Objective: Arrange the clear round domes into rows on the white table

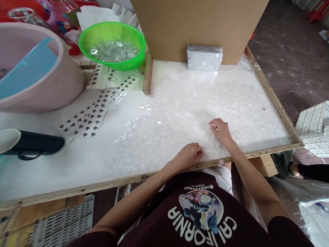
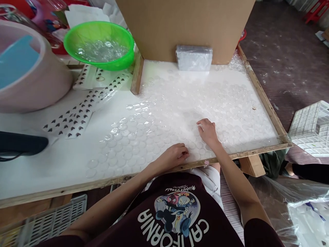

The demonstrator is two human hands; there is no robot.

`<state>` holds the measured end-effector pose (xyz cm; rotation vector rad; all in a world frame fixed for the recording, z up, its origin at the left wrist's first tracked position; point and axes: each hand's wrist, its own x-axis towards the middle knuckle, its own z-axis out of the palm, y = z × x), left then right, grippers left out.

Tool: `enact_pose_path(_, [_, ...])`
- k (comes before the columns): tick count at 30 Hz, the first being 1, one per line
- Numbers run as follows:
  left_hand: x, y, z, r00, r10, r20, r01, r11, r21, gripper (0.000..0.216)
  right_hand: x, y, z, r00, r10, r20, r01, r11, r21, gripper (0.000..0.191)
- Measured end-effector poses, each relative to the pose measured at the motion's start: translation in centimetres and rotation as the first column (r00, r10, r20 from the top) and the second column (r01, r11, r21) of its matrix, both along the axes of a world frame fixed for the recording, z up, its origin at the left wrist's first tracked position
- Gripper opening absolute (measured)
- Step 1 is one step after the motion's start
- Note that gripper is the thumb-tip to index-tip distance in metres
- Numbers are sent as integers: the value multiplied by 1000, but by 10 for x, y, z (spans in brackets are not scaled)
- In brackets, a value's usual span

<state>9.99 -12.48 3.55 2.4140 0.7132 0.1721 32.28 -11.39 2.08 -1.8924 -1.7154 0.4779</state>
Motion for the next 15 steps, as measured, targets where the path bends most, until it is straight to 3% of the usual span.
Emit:
enact_pose_path(6, [0,3,-6,1000,8,-10,-7,994,110,13,8,-17,1,999,-34,12,34,999,13,20])
enact_pose_path(15, [1,2,-11,1000,-16,-23,18,991,132,9,17,-31,0,998,-52,32,51,998,45,20])
